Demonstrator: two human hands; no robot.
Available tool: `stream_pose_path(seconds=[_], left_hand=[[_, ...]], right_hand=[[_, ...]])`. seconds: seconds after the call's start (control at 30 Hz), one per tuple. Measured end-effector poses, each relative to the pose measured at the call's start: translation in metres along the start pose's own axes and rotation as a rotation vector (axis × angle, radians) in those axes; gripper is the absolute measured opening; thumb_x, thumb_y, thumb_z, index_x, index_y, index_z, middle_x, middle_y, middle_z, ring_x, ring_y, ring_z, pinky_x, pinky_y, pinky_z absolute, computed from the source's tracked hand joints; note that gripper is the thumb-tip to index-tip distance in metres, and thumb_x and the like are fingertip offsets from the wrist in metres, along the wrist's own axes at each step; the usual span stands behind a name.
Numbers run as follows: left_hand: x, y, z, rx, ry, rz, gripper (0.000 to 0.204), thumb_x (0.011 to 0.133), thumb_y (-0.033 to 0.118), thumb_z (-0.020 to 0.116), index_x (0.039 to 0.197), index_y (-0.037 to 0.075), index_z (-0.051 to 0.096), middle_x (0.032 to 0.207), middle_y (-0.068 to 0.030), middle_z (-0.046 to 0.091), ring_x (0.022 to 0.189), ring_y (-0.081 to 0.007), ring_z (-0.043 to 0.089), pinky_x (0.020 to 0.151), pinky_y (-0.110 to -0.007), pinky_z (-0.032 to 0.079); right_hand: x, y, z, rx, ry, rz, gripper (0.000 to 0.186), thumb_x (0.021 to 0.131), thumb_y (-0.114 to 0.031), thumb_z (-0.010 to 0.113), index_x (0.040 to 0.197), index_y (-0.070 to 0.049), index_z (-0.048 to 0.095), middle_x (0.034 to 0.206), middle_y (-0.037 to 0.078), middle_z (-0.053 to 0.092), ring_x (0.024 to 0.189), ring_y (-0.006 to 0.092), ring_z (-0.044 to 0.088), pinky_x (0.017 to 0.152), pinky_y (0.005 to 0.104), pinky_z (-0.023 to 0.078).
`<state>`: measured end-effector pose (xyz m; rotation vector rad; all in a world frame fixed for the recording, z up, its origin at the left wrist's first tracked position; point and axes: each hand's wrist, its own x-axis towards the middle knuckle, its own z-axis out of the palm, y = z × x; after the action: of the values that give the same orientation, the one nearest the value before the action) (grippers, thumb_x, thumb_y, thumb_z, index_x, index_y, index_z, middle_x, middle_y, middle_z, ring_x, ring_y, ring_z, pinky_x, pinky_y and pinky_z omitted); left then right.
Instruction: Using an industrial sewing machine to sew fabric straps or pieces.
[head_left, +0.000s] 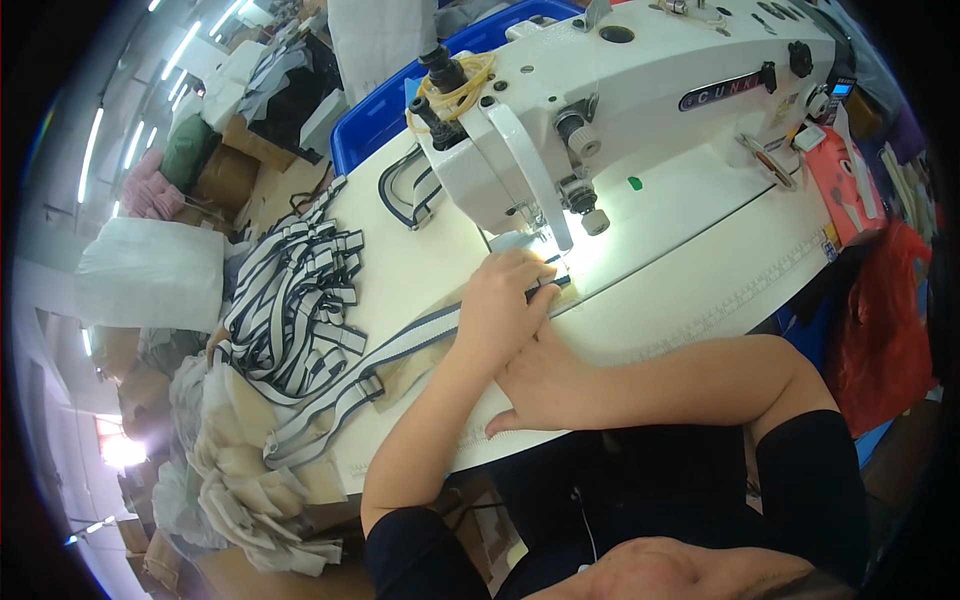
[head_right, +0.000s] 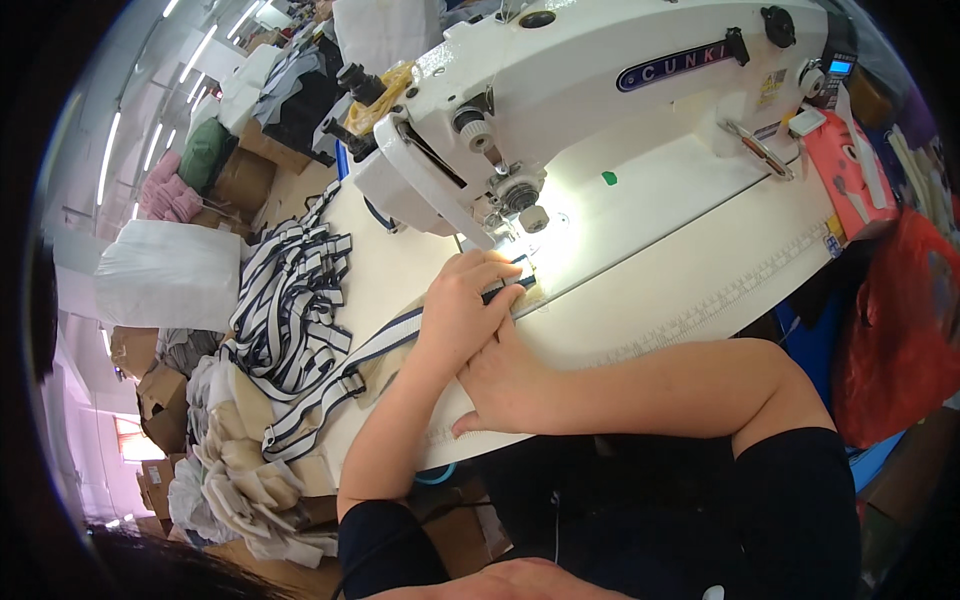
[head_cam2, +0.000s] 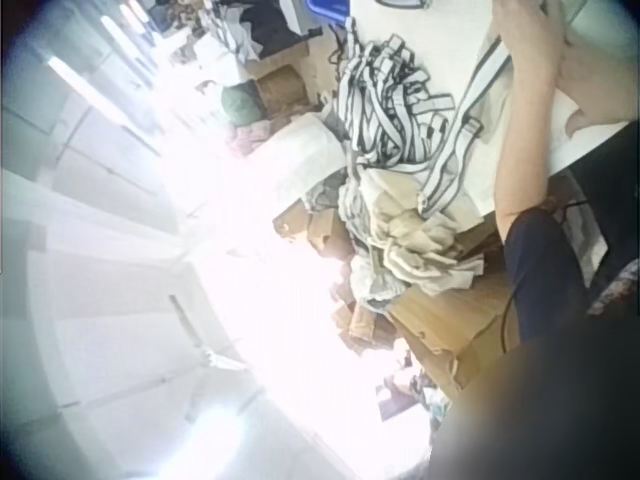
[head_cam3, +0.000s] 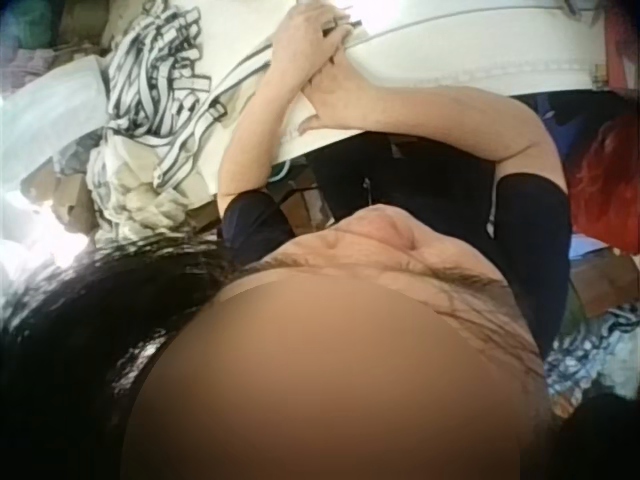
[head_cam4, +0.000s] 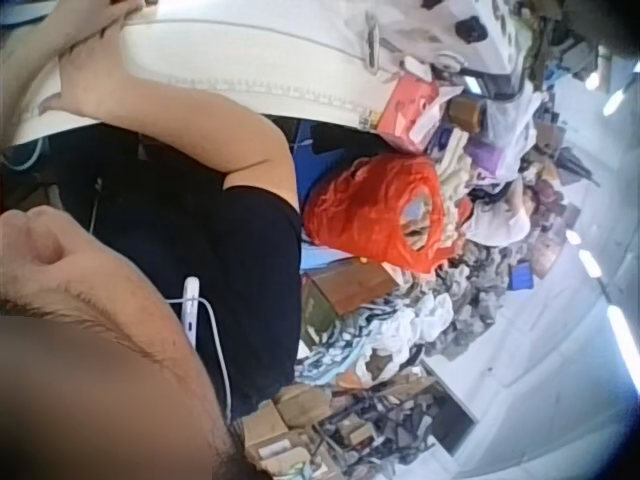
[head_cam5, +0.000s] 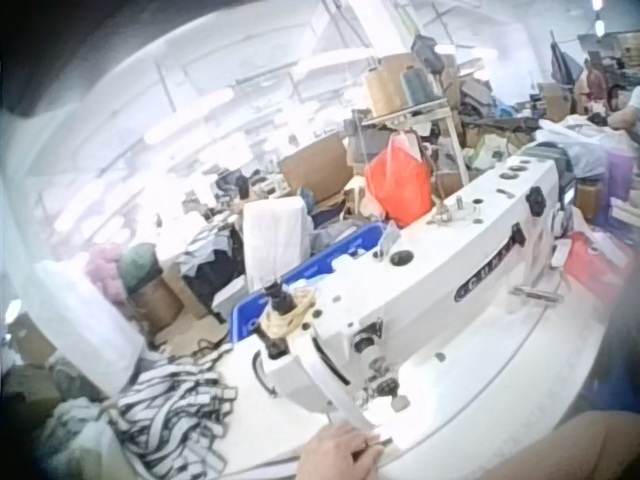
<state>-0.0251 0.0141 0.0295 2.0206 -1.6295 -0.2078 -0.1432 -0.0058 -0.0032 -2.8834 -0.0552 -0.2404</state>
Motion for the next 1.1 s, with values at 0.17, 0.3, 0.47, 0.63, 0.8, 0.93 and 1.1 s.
stream_pose_path(seconds=[0.17, 0.3, 0.47, 0.63, 0.8, 0.93, 1.1], left_hand=[[-0.001, -0.003, 0.005, 0.003, 0.057, -0.012, 0.018, 0.073, 0.012, 0.073, 0.09, 0.006, 0.072, 0.092, -0.0066, 0.066, 0.089, -0.0264, 0.061, 0.079, -0.035, 0.05], [-0.001, -0.001, 0.005, -0.021, 0.06, -0.004, 0.017, 0.073, 0.011, 0.074, 0.09, 0.006, 0.072, 0.092, -0.0066, 0.066, 0.089, -0.0262, 0.061, 0.078, -0.035, 0.05], [-0.002, -0.002, 0.006, -0.024, 0.066, 0.019, 0.018, 0.073, 0.011, 0.074, 0.09, 0.006, 0.072, 0.093, -0.0059, 0.066, 0.09, -0.0258, 0.061, 0.078, -0.035, 0.05], [-0.004, -0.003, 0.006, -0.001, 0.073, 0.024, 0.018, 0.073, 0.011, 0.074, 0.09, 0.006, 0.072, 0.094, -0.0051, 0.066, 0.089, -0.0258, 0.061, 0.077, -0.035, 0.05], [-0.006, -0.006, 0.007, -0.006, 0.097, 0.032, 0.017, 0.073, 0.011, 0.074, 0.09, 0.007, 0.072, 0.093, -0.004, 0.066, 0.087, -0.0254, 0.06, 0.076, -0.035, 0.05], [-0.002, -0.008, 0.006, 0.024, 0.088, 0.078, 0.017, 0.074, 0.013, 0.074, 0.091, 0.009, 0.072, 0.092, -0.0023, 0.065, 0.087, -0.024, 0.06, 0.075, -0.035, 0.05], [-0.003, -0.006, 0.001, 0.024, 0.06, 0.1, 0.018, 0.076, 0.011, 0.072, 0.093, 0.009, 0.071, 0.095, -0.0028, 0.066, 0.089, -0.0249, 0.061, 0.075, -0.035, 0.051]], right_hand=[[0.001, 0.001, 0.001, 0.09, -0.029, -0.021, 0.101, 0.074, -0.074, 0.055, 0.137, 0.004, 0.043, 0.139, 0.028, 0.042, 0.135, 0.0439, 0.03, 0.107, 0.067, 0.014], [0.001, 0.001, 0.002, 0.106, -0.068, -0.01, 0.1, 0.074, -0.073, 0.055, 0.137, 0.004, 0.042, 0.14, 0.027, 0.042, 0.136, 0.0432, 0.028, 0.107, 0.0667, 0.012], [0.001, 0.0, -0.004, 0.093, -0.106, -0.004, 0.1, 0.075, -0.073, 0.055, 0.137, 0.004, 0.042, 0.139, 0.028, 0.042, 0.136, 0.0435, 0.028, 0.107, 0.0671, 0.011], [-0.009, 0.004, 0.004, 0.095, -0.002, -0.079, 0.098, 0.074, -0.068, 0.06, 0.137, 0.004, 0.042, 0.138, 0.03, 0.041, 0.136, 0.0457, 0.025, 0.107, 0.0671, 0.01], [-0.019, 0.03, -0.061, 0.177, -0.123, -0.169, 0.053, 0.082, -0.042, 0.061, 0.113, 0.001, 0.059, 0.105, 0.022, 0.06, 0.101, 0.0359, 0.057, 0.088, 0.051, 0.042], [-0.016, 0.118, -0.064, 0.149, -0.002, -0.043, 0.012, 0.08, -0.013, 0.056, 0.087, -0.011, 0.065, 0.077, 0.007, 0.062, 0.059, 0.0274, 0.059, 0.059, 0.0419, 0.048], [-0.019, 0.154, -0.055, 0.133, -0.001, -0.122, 0.021, 0.075, -0.01, 0.06, 0.093, -0.015, 0.068, 0.085, 0.005, 0.06, 0.07, 0.0257, 0.06, 0.064, 0.0388, 0.048]])
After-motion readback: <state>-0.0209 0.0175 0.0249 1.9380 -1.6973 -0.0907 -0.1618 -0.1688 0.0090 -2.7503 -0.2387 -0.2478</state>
